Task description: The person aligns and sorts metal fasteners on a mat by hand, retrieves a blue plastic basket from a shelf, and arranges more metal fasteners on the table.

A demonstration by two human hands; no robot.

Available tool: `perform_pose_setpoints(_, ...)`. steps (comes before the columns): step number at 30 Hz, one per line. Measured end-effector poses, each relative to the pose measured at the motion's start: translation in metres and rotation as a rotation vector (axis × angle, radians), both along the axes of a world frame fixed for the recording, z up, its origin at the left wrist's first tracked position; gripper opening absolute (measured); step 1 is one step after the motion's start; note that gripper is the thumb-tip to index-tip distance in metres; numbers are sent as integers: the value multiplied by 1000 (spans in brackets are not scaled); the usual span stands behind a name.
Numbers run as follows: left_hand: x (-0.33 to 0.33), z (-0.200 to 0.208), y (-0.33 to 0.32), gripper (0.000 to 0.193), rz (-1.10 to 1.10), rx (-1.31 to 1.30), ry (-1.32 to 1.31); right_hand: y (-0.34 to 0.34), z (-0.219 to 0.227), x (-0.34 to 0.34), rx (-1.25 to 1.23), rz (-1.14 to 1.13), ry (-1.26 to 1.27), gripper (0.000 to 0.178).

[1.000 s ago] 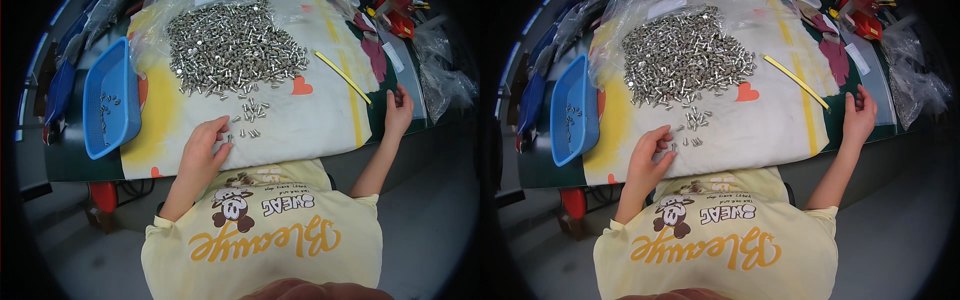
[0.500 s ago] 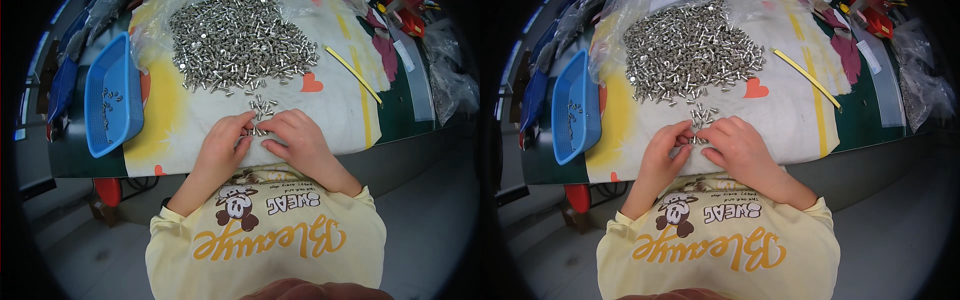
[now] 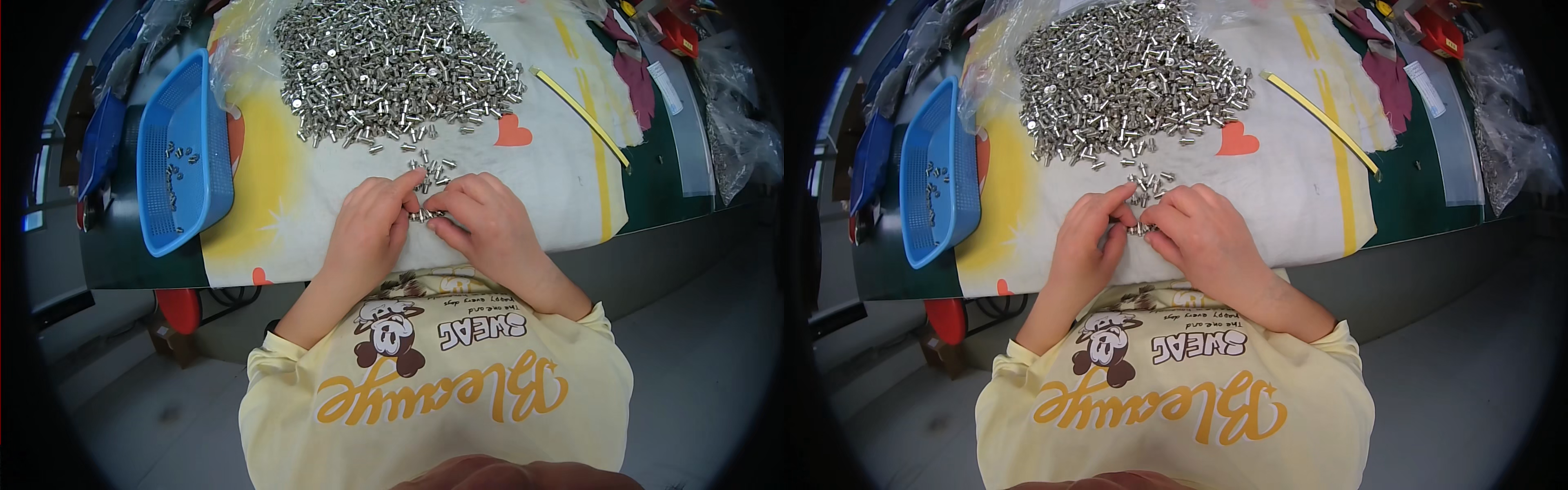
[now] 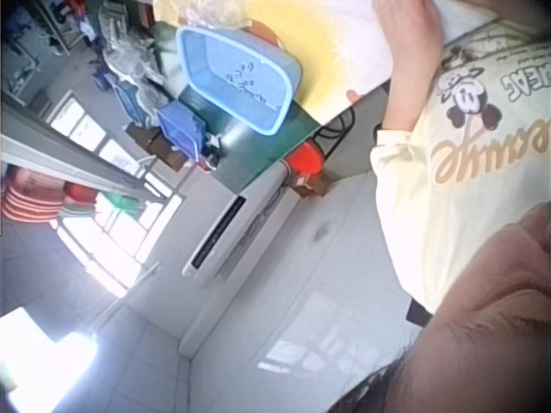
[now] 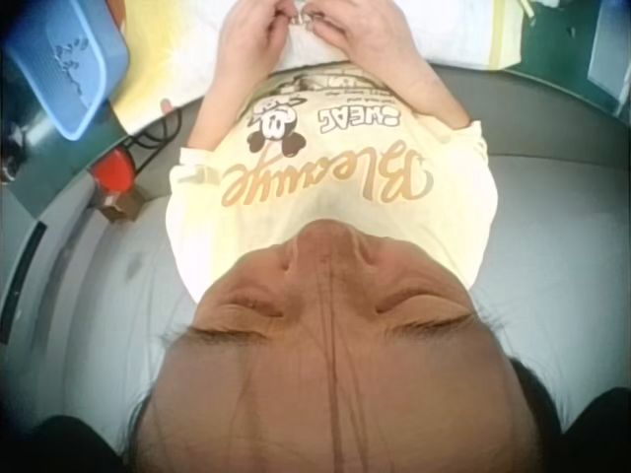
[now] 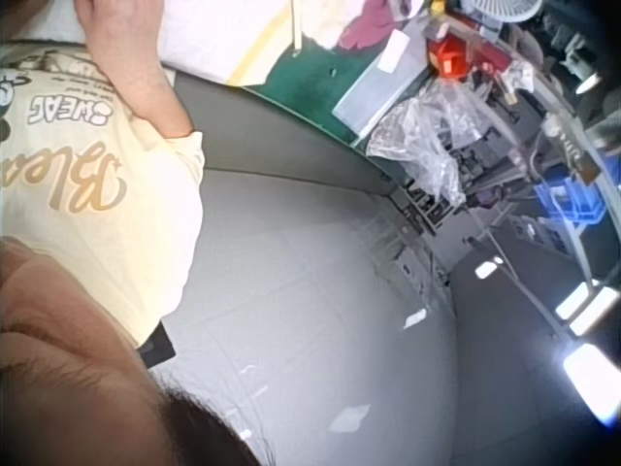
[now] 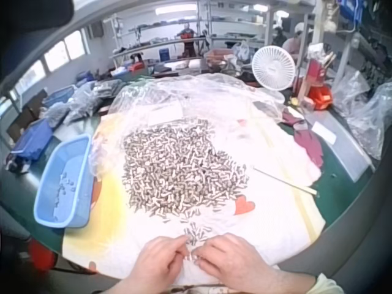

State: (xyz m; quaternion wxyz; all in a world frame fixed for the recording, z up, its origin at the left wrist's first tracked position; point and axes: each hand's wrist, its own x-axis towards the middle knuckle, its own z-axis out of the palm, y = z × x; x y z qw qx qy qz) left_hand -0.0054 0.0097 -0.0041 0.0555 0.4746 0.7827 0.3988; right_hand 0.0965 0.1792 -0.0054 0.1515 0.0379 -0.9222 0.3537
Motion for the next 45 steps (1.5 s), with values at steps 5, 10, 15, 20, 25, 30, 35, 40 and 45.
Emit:
perform_pose_setpoints(5,5,-1,-2,55,47,49,-19,1,3,3,-43,-30,-2,26)
perform_pose_setpoints(10,5,5,-13,56,81,10,-47,0,5,2,-44,-9,-12,25)
perform_pose_setpoints(15,2,7,-21,55,93,-36,-26,-5,5,2,-48,11,-11,27)
perform_pose_setpoints(20,-3,6,-22,55,96,-18,-15,-11,4,1,-51,35,-10,32)
perform_pose_setpoints(25,-6,5,-20,55,82,-5,13,-14,4,1,-50,45,5,37)
perform_pose_setpoints(30,-4,3,-19,58,76,-24,19,-13,5,3,-60,-19,14,38)
perform_pose_setpoints(35,4,8,-19,58,53,-60,-16,-4,8,5,-58,-29,0,39)
perform_pose_setpoints(40,8,7,-15,59,15,-64,10,6,11,5,-65,-13,1,39)
perform_pose_setpoints(45,11,6,-10,63,-10,-46,10,12,10,4,-43,7,-5,39)
